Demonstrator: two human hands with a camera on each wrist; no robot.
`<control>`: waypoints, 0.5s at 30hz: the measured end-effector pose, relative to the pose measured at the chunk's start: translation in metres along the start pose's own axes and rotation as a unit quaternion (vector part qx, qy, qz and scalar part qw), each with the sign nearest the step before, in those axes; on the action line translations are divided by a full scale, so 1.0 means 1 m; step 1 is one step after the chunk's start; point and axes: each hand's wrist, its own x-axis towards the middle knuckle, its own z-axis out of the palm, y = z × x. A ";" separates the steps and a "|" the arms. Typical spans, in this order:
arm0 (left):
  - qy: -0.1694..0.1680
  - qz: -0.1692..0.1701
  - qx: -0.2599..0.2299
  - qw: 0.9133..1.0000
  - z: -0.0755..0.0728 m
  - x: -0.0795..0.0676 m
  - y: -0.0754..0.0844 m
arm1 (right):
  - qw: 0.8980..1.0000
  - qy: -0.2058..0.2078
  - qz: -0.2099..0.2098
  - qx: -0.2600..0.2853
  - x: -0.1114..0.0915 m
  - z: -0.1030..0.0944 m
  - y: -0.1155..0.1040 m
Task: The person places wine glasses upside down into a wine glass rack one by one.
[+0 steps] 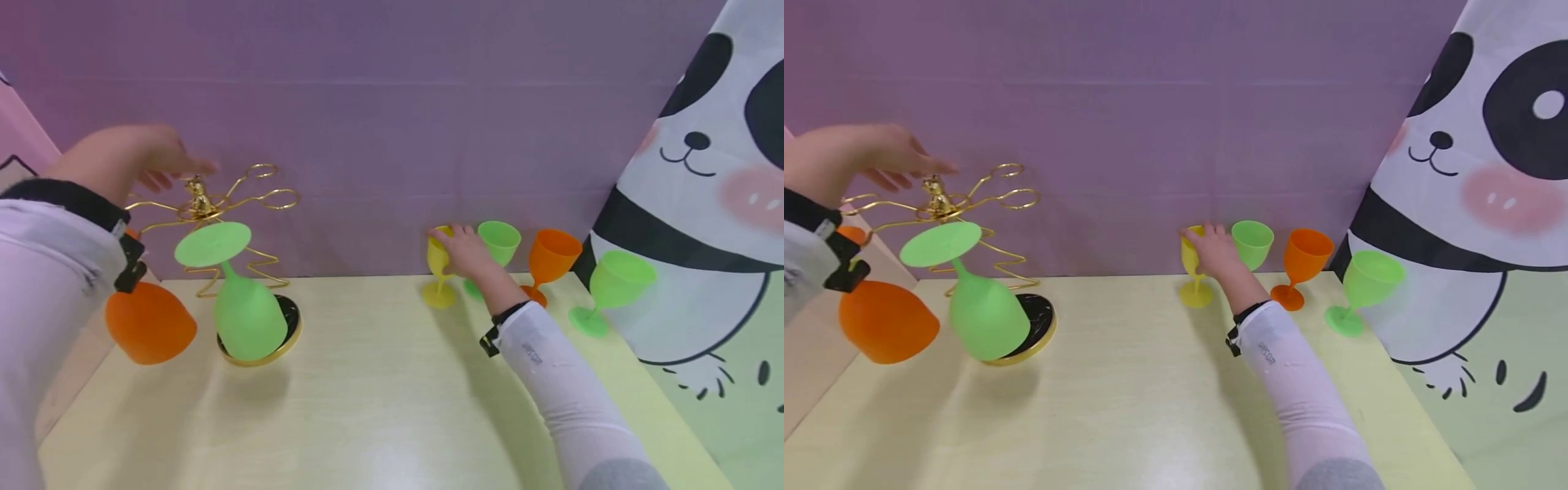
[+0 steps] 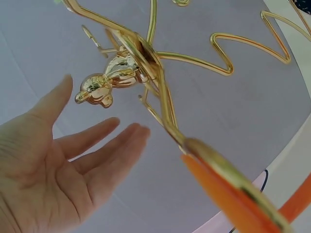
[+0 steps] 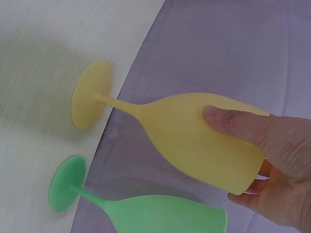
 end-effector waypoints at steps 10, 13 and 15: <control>-0.056 0.000 -0.078 0.995 0.007 -0.005 0.009 | 1.000 0.002 0.001 0.001 0.000 0.000 -0.001; -0.031 -0.004 -0.059 0.998 0.009 -0.005 0.011 | 1.000 0.001 0.000 0.002 0.001 0.000 -0.002; -0.009 -0.003 -0.032 0.999 0.010 -0.005 0.014 | 1.000 0.002 0.002 0.003 0.001 0.000 -0.002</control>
